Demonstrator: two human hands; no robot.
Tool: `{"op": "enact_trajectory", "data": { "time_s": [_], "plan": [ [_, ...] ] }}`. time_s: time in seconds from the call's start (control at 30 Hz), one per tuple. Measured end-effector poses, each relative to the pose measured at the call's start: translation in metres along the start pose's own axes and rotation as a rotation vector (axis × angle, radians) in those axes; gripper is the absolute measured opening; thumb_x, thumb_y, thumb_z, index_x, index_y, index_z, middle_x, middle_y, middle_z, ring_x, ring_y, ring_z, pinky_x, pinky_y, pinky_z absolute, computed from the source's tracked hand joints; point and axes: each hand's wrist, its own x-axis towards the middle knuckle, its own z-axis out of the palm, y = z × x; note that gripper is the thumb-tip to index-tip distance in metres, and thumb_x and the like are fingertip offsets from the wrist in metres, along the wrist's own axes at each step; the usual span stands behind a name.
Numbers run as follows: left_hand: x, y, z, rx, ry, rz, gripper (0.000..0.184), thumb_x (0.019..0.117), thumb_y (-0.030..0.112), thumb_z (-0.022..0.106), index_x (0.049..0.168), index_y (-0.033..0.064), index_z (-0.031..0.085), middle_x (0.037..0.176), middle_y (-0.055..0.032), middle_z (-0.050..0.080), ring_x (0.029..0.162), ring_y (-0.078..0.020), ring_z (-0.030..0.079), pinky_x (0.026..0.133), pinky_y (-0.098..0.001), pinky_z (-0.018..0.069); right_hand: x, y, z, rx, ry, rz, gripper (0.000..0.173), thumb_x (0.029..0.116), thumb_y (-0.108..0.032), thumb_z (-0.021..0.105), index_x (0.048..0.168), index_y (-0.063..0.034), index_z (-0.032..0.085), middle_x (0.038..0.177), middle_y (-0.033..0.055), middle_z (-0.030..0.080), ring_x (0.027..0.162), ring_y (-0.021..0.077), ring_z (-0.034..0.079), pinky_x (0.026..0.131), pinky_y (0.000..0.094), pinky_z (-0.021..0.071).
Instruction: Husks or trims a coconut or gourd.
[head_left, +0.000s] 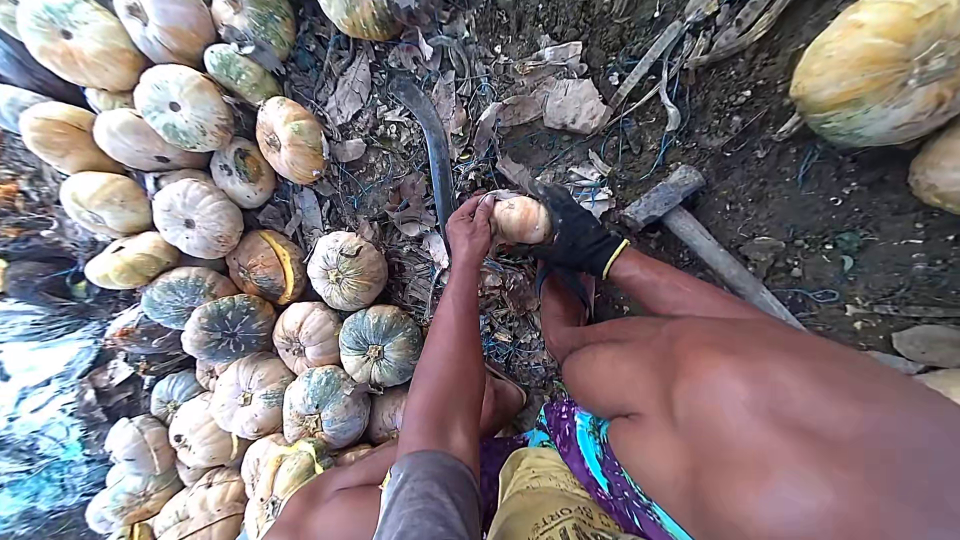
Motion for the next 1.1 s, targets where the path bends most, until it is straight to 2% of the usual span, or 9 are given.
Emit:
{"op": "enact_trajectory", "data": {
  "time_s": [0.1,0.23,0.37,0.5,0.6,0.67,0.8,0.93,1.1],
  "plan": [
    [-0.001,-0.022,0.002,0.163,0.059,-0.096,0.026,0.1051,0.026,0.061,0.108,0.0049,0.076,0.101,-0.0133,0.075,0.096,-0.0247,0.071,0.093,-0.0502,0.0546,0.012,0.038,0.026,0.189,0.106,-0.064,0.102,0.072,-0.054,0.087,0.154,-0.0103,0.043,0.146,0.0167,0.056,0.133,0.0309,0.056,0.113,0.0494,0.0449],
    [-0.021,-0.047,-0.006,0.487,-0.14,-0.137,0.028,0.1052,0.027,0.059,0.109,0.004,0.073,0.097,-0.0175,0.074,0.092,-0.0344,0.071,0.088,-0.0599,0.0545,0.019,0.046,0.009,0.684,0.142,0.262,0.092,0.0664,-0.045,0.09,0.144,-0.013,0.052,0.127,0.0114,0.066,0.114,0.0216,0.067,0.1,0.0461,0.0556],
    [-0.041,-0.057,-0.021,0.58,-0.19,-0.15,0.024,0.1001,0.027,0.065,0.102,0.006,0.075,0.091,-0.0148,0.074,0.089,-0.0321,0.071,0.085,-0.059,0.0549,0.009,0.051,0.004,1.165,0.295,0.36,0.072,0.0773,-0.037,0.087,0.136,-0.0077,0.057,0.115,0.0114,0.071,0.102,0.0211,0.072,0.089,0.0424,0.0622],
    [-0.053,-0.018,-0.021,0.425,-0.091,0.009,0.091,0.0833,0.042,0.086,0.156,0.0079,0.043,0.151,-0.0212,0.049,0.136,-0.0396,0.05,0.109,-0.0593,0.0451,0.002,0.051,-0.003,1.469,0.262,0.332,0.056,0.0919,-0.033,0.075,0.137,-0.0062,0.056,0.117,0.0157,0.07,0.104,0.0269,0.071,0.09,0.0487,0.0612],
    [-0.059,0.018,-0.004,0.113,-0.232,0.029,0.109,0.0811,0.036,0.089,0.166,0.0269,0.021,0.16,-0.0096,0.044,0.131,-0.0286,0.059,0.098,-0.0529,0.0573,-0.009,0.035,0.003,1.655,0.147,0.289,0.052,0.1016,-0.038,0.06,0.144,-0.0097,0.052,0.129,0.0156,0.066,0.116,0.0281,0.067,0.097,0.0512,0.0576],
    [-0.059,0.028,0.002,-0.005,-0.246,0.077,0.097,0.0835,0.031,0.088,0.163,0.0298,0.033,0.157,-0.0085,0.047,0.124,-0.0275,0.063,0.094,-0.0521,0.0593,-0.013,0.021,0.004,1.781,0.113,0.276,0.05,0.1057,-0.042,0.051,0.146,-0.0117,0.051,0.132,0.0149,0.065,0.118,0.0278,0.065,0.099,0.0512,0.056],
    [-0.066,0.031,0.009,-0.033,-0.042,0.432,0.038,0.0976,0.021,0.073,0.133,0.0078,0.069,0.131,-0.0119,0.062,0.108,-0.0164,0.065,0.085,-0.0303,0.0591,-0.023,0.015,0.005,2.059,0.018,0.204,0.052,0.1066,-0.05,0.044,0.147,-0.0172,0.05,0.134,0.0147,0.063,0.12,0.0294,0.064,0.099,0.0531,0.0552],
    [-0.067,0.045,0.02,0.234,0.186,0.748,0.008,0.095,0.008,0.073,0.095,0.0001,0.074,0.099,-0.0141,0.067,0.093,-0.0197,0.067,0.083,-0.0305,0.0583,-0.024,0.007,0.0,2.053,0.09,0.295,0.049,0.1066,-0.049,0.044,0.142,-0.0161,0.054,0.129,0.0146,0.066,0.116,0.029,0.065,0.097,0.0532,0.0561],
    [-0.1,0.077,-0.002,-0.283,-0.31,0.317,0.009,0.0992,0.009,0.066,0.097,0.0039,0.073,0.091,-0.0057,0.071,0.075,-0.0122,0.067,0.068,-0.0305,0.0594,-0.02,0.012,0.007,1.74,0.26,0.293,0.046,0.1058,-0.042,0.051,0.141,-0.012,0.053,0.123,0.0095,0.068,0.11,0.0212,0.068,0.093,0.0439,0.0592]
  ]
}}
